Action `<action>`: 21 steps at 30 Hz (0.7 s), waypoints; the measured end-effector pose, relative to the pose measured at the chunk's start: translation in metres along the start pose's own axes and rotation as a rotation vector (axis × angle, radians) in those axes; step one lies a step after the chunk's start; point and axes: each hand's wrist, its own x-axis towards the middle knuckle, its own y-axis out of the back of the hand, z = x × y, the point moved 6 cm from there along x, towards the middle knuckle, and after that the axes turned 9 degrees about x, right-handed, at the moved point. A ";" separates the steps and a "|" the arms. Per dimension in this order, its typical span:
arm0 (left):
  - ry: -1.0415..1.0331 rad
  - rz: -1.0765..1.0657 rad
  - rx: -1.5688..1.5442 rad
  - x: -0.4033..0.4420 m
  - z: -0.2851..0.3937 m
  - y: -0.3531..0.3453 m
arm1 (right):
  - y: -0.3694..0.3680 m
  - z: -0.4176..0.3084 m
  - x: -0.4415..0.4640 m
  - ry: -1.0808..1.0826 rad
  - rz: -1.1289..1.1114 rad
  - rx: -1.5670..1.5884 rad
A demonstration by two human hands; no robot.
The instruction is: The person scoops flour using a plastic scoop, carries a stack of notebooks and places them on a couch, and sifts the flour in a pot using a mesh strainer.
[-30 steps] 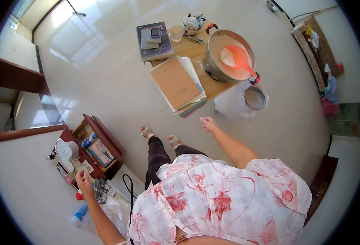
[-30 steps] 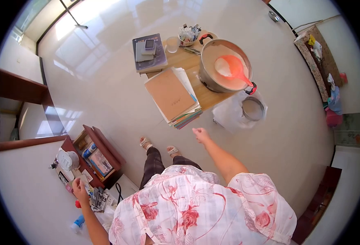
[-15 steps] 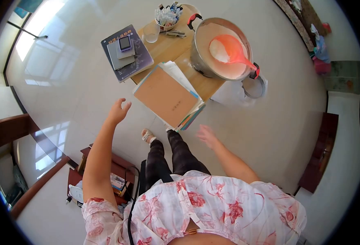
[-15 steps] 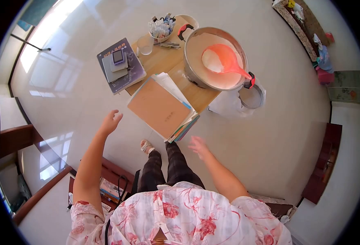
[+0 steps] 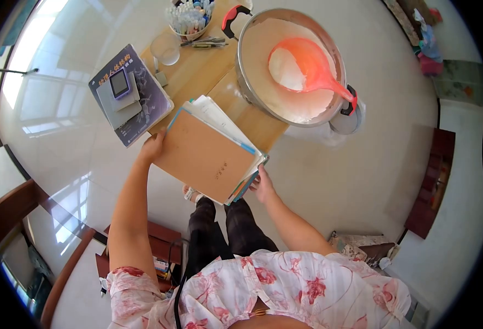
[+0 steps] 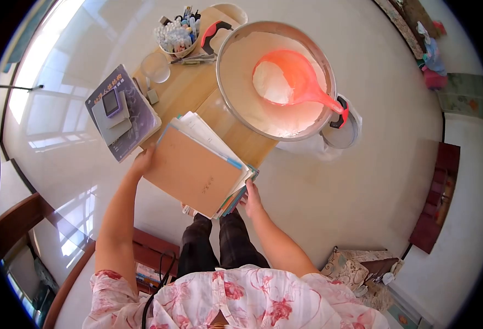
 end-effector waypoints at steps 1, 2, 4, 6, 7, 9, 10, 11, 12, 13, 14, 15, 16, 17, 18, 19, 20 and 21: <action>0.002 0.001 0.001 0.007 -0.002 -0.003 | 0.001 0.003 0.007 -0.024 -0.012 0.033; 0.030 -0.049 -0.109 0.014 -0.006 -0.009 | 0.004 0.005 0.013 -0.028 -0.012 0.033; 0.076 -0.104 -0.213 0.011 -0.009 -0.017 | 0.005 0.008 0.015 -0.068 -0.080 0.064; 0.146 -0.232 -0.371 0.000 -0.002 -0.040 | 0.008 0.006 0.013 -0.100 -0.084 0.103; 0.153 -0.227 -0.370 -0.005 -0.001 -0.049 | 0.006 0.001 0.010 -0.116 -0.091 0.140; 0.169 -0.253 -0.326 -0.019 0.003 -0.070 | -0.005 -0.014 0.003 -0.072 -0.154 0.230; 0.174 -0.245 -0.327 -0.023 0.007 -0.075 | -0.008 -0.021 0.004 -0.024 -0.209 0.325; 0.127 -0.173 -0.293 -0.025 0.013 -0.077 | -0.006 -0.020 0.003 -0.048 -0.201 0.307; 0.080 -0.104 -0.258 -0.027 0.019 -0.076 | -0.006 -0.020 0.001 -0.052 -0.201 0.303; 0.065 -0.106 -0.271 -0.028 0.021 -0.076 | -0.004 -0.020 0.000 -0.047 -0.179 0.303; 0.068 -0.108 -0.270 -0.029 0.023 -0.078 | -0.002 -0.019 0.000 -0.040 -0.158 0.304; 0.064 -0.018 -0.227 -0.030 0.022 -0.076 | -0.001 -0.017 0.000 -0.043 -0.156 0.304; 0.060 0.072 -0.183 -0.030 0.021 -0.072 | -0.002 -0.015 0.001 -0.052 -0.179 0.353; 0.066 0.070 -0.183 -0.029 0.018 -0.073 | -0.003 -0.014 0.002 -0.062 -0.202 0.401; 0.062 0.050 -0.201 -0.028 0.017 -0.071 | -0.003 -0.011 0.005 -0.068 -0.202 0.399; 0.058 0.031 -0.219 -0.027 0.017 -0.070 | -0.005 -0.010 0.009 -0.057 -0.228 0.433; 0.066 0.034 -0.219 -0.028 0.016 -0.069 | -0.007 -0.010 0.013 -0.044 -0.254 0.465; 0.080 -0.008 -0.108 -0.036 0.032 -0.061 | -0.008 -0.011 0.012 -0.050 -0.253 0.464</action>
